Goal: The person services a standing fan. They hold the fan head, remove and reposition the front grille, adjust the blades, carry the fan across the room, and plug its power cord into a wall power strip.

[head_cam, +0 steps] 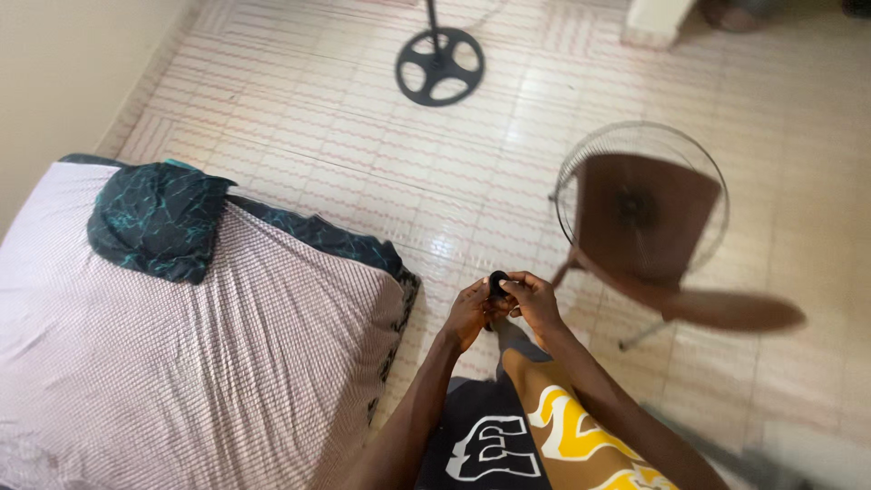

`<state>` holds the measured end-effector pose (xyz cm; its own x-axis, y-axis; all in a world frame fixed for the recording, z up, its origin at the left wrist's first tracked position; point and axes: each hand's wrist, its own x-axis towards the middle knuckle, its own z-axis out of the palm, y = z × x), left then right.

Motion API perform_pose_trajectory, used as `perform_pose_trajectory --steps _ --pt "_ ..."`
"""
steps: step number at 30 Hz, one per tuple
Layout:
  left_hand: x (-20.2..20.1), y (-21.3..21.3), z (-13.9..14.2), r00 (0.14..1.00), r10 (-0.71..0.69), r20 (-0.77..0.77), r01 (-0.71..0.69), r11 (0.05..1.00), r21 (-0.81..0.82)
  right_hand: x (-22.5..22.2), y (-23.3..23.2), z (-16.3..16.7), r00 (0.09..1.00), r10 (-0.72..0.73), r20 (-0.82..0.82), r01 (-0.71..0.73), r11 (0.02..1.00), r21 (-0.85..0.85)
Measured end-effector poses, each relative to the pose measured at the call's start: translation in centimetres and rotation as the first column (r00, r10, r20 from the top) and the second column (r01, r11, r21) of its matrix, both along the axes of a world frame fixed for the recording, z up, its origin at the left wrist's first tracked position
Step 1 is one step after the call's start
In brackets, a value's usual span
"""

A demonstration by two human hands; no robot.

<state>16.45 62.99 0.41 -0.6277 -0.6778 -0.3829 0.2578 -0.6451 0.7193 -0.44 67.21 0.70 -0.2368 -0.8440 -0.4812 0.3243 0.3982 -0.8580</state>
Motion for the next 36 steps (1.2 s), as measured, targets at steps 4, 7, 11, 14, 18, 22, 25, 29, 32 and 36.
perform_pose_trajectory --steps 4,7,11,14,18,22,25,29,32,36 --pt "-0.9 -8.3 -1.3 0.997 0.074 0.016 -0.074 0.997 -0.004 -1.0 -9.6 -0.9 0.997 0.074 0.002 -0.074 0.997 -0.009" --pt "-2.5 -15.3 -0.7 0.993 0.102 0.060 -0.100 0.994 -0.033 -2.6 -16.7 0.1 0.986 0.167 -0.004 -0.167 0.985 0.045" --pt "-4.4 -22.8 1.5 0.987 0.126 0.101 -0.130 0.991 0.035 -4.7 -25.3 2.5 0.966 0.254 -0.040 -0.246 0.958 0.151" --pt "-5.9 -28.7 1.6 0.980 0.181 0.084 -0.184 0.982 0.038 -6.2 -31.7 3.0 0.941 0.329 -0.076 -0.317 0.939 0.133" --pt "-7.3 -36.2 0.0 0.971 0.228 0.076 -0.231 0.973 0.027 -7.8 -40.1 2.9 0.921 0.366 -0.131 -0.350 0.928 0.130" --pt "-8.8 -46.1 -2.4 0.939 0.342 0.036 -0.343 0.937 0.056 -9.5 -49.2 2.0 0.923 0.365 -0.122 -0.345 0.925 0.156" --pt "-9.0 -53.7 -3.8 0.906 0.423 -0.008 -0.421 0.903 0.090 -11.4 -56.6 0.4 0.943 0.324 -0.070 -0.308 0.935 0.176" --pt "-8.2 -65.7 -2.9 0.868 0.494 0.047 -0.496 0.862 0.108 -14.2 -66.4 -0.5 0.972 0.228 -0.055 -0.215 0.961 0.176" --pt "-7.6 -74.4 -0.7 0.853 0.501 0.146 -0.516 0.853 0.085 -16.1 -73.3 0.6 0.986 0.146 -0.085 -0.129 0.975 0.181" --pt "-8.0 -85.2 0.9 0.870 0.487 0.075 -0.491 0.870 0.050 -18.2 -81.9 2.1 0.987 0.073 -0.145 -0.050 0.986 0.156"
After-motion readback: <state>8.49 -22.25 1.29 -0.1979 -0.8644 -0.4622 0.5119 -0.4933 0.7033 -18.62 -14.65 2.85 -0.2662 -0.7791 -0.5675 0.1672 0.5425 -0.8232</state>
